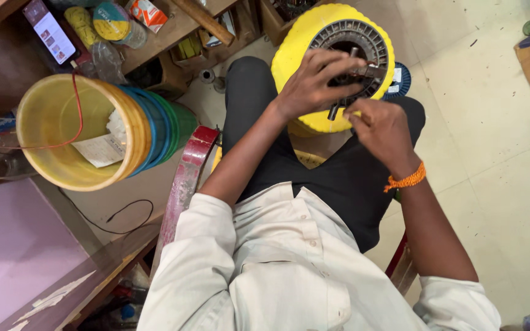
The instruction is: The person sits on a chair and works on a motor stator resting on a yellow container. They use their hands to adjust copper windings, then use a green screwdriver to press and align the windings, and finally use scissors to trim a small white tag from the stator.
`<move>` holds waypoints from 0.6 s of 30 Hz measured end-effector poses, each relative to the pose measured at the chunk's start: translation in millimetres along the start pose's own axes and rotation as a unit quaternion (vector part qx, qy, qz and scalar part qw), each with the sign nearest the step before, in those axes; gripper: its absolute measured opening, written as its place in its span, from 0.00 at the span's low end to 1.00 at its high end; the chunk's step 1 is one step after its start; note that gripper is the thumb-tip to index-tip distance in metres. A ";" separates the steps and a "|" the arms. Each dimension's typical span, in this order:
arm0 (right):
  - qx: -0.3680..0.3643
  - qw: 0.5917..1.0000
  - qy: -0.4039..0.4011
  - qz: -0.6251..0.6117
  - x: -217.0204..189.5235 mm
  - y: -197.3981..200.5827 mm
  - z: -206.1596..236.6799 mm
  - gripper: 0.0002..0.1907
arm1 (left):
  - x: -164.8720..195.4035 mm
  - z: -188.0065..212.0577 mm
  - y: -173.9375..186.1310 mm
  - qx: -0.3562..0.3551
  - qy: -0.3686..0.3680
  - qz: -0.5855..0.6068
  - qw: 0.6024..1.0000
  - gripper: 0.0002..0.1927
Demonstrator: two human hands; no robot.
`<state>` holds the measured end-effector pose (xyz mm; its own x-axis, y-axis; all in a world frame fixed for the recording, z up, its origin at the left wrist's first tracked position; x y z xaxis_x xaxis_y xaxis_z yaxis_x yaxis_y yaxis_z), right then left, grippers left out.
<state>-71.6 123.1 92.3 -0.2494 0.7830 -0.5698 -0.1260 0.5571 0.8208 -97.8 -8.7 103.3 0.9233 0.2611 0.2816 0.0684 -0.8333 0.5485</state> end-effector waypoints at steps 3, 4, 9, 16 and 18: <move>0.004 0.999 0.036 -0.016 -16.3 10.6 9.8 0.03 | 14.1 11.3 1.8 0.036 -0.015 -0.039 0.998 0.13; 0.004 1.000 0.020 -0.019 -14.3 17.9 11.0 0.04 | 10.8 14.4 -4.3 0.022 0.017 -0.019 0.999 0.10; 0.077 0.997 0.017 -0.002 -16.3 54.9 -8.1 0.05 | -5.0 30.3 -17.4 0.092 0.188 0.136 0.968 0.08; 0.118 0.991 0.068 0.013 4.3 41.1 -67.9 0.05 | -31.1 74.0 -41.1 0.247 0.482 0.247 0.804 0.04; 0.112 0.990 0.089 -0.021 16.6 30.9 -77.4 0.03 | -34.2 80.3 -48.5 0.281 0.506 0.281 0.765 0.04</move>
Point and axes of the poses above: each hand's wrist, its own z-axis away from the middle knuckle, its own y-axis out of the back of the hand, x = y × z, the point moved 10 cm from there along -z, towards the middle knuckle, and after that the axes turned 5 degrees about z, right-handed, at the moved point
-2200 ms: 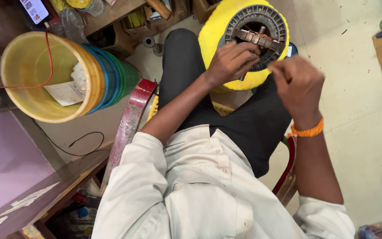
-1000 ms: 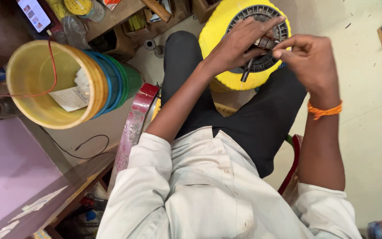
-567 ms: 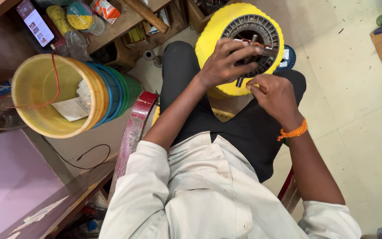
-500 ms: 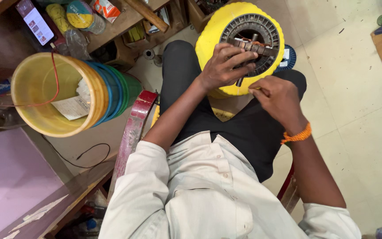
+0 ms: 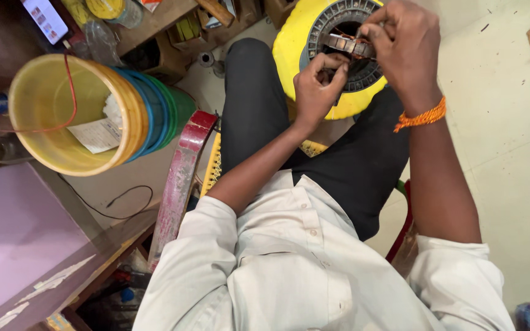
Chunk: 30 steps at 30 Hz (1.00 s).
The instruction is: The person sits on a chair and works on a motor stator resting on a yellow container. They use their hands to adjust copper windings, then use a green screwdriver to press and align the windings, and finally use scissors to trim a small white tag from the stator.
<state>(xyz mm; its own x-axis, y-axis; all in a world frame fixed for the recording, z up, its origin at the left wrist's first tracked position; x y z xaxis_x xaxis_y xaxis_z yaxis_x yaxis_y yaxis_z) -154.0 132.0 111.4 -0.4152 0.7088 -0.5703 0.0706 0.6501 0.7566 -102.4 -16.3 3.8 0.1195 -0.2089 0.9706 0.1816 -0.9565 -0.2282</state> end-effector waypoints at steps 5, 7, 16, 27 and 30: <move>-0.031 0.996 -0.025 0.076 43.0 -14.3 -6.8 0.04 | 28.7 3.5 -0.2 0.024 -0.087 -0.176 0.980 0.05; -0.045 0.994 -0.086 0.053 62.8 -13.1 -2.2 0.06 | 58.3 8.5 -6.7 0.005 -0.183 -0.256 0.949 0.06; -0.062 0.952 -0.258 -0.152 61.0 10.3 28.2 0.06 | 87.7 -30.3 -43.5 -0.323 -0.376 -0.278 0.823 0.38; -0.083 0.953 -0.252 -0.149 8.8 11.4 43.7 0.05 | 76.8 -40.6 -47.0 -0.385 -0.273 -0.191 0.861 0.44; -0.074 0.974 -0.195 -0.083 -1.8 2.2 51.6 0.05 | 78.0 -44.3 -51.8 -0.413 -0.304 -0.188 0.838 0.43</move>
Point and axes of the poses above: each hand's wrist, its own z-axis away from the middle knuckle, its own y-axis out of the back of the hand, x = y × z, the point moved 10 cm from there along -z, towards the middle knuckle, and after that the axes turned 5 degrees about z, right-handed, at the moved point
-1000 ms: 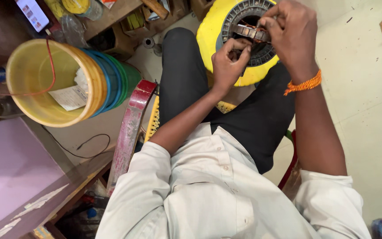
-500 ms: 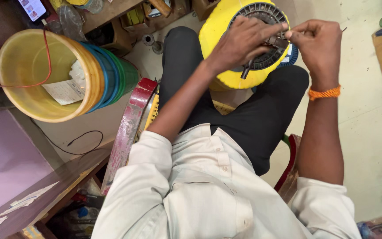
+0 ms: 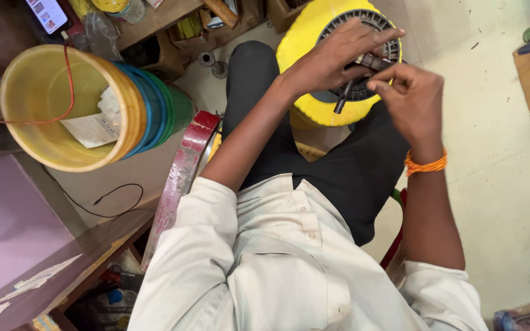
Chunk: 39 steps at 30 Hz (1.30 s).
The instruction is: The person sits on a chair and works on a motor stator resting on a yellow container. They use their hands to adjust copper windings, then use a green screwdriver to press and align the windings, and finally use scissors to trim a small white tag from the stator.
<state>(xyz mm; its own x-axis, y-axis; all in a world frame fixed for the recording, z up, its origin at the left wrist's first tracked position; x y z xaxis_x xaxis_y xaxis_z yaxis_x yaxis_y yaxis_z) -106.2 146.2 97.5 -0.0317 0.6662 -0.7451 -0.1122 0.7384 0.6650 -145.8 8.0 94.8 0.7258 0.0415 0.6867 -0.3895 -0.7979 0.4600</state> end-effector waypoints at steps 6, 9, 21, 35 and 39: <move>0.044 0.991 0.082 0.091 -7.8 -18.7 18.0 0.07 | 28.1 17.0 3.2 0.025 -0.102 -0.136 0.985 0.22; 0.009 0.994 0.082 0.078 -11.5 -15.7 34.3 0.06 | 45.6 39.9 3.1 0.078 -0.154 -0.178 0.969 0.12; 0.058 0.978 0.167 0.113 -53.9 9.0 -3.0 0.06 | -7.2 74.5 -17.7 0.316 0.175 0.133 0.923 0.06; -0.091 0.994 0.056 0.021 2.5 -9.9 -72.1 0.05 | -22.7 95.9 -49.0 0.442 0.324 0.192 0.814 0.03; -0.068 0.993 0.084 0.055 13.4 -15.1 -78.6 0.06 | -27.0 93.4 -40.5 0.454 0.344 0.134 0.811 0.05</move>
Point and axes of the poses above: each hand's wrist, its own z-axis away from the middle knuckle, its own y-axis out of the back of the hand, x = y × z, the point moved 10 cm from there along -z, towards the middle knuckle, and after that the axes turned 5 degrees about z, right-handed, at the moved point
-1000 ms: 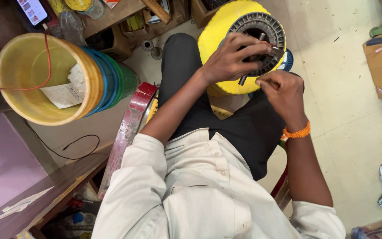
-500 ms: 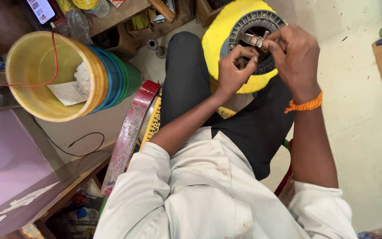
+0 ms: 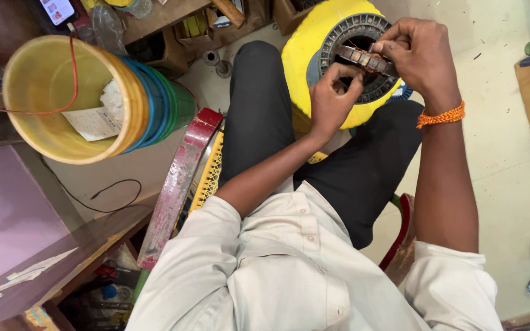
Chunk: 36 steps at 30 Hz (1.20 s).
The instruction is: The person sits on a chair and works on a motor stator resting on a yellow container. They use their hands to adjust copper windings, then use a green screwdriver to press and align the windings, and finally use scissors to trim a small white tag from the stator.
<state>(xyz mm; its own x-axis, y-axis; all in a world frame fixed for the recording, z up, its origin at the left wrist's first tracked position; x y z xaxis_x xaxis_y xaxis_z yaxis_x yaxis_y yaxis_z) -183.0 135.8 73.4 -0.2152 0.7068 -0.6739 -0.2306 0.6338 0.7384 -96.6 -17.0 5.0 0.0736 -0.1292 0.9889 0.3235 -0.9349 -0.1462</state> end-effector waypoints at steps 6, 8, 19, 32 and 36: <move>0.050 0.997 -0.038 0.050 30.3 12.7 5.9 0.06 | 58.9 9.2 0.3 -0.011 -0.221 -0.214 0.952 0.07; 0.058 0.993 -0.098 0.032 46.0 17.9 16.4 0.07 | 87.3 13.7 -4.3 -0.036 -0.355 -0.228 0.906 0.13; 0.053 0.972 -0.074 -0.217 -7.1 54.8 66.3 0.05 | 68.6 -32.9 -49.8 -0.417 -0.303 -0.182 0.838 0.44; 0.084 0.993 -0.058 -0.066 -45.3 27.7 89.6 0.03 | 55.7 -47.7 -58.5 -0.469 -0.286 -0.147 0.823 0.28; 0.098 0.990 -0.056 -0.080 -43.7 28.7 91.3 0.04 | 56.6 -47.4 -59.6 -0.468 -0.284 -0.150 0.823 0.29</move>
<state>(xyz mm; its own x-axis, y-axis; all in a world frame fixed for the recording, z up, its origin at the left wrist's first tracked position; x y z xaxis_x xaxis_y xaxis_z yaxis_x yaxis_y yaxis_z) -93.5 151.7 126.5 -0.0811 0.6164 -0.7833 -0.0613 0.7813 0.6212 -156.5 15.7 71.0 0.6387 0.0810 0.7652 -0.4410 -0.7763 0.4504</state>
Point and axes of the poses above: each hand's wrist, its own z-axis away from the middle knuckle, its own y-axis out of the back of the hand, x = y × z, the point moved 10 cm from there along -z, towards the middle knuckle, and after that the axes turned 5 degrees about z, right-handed, at the moved point
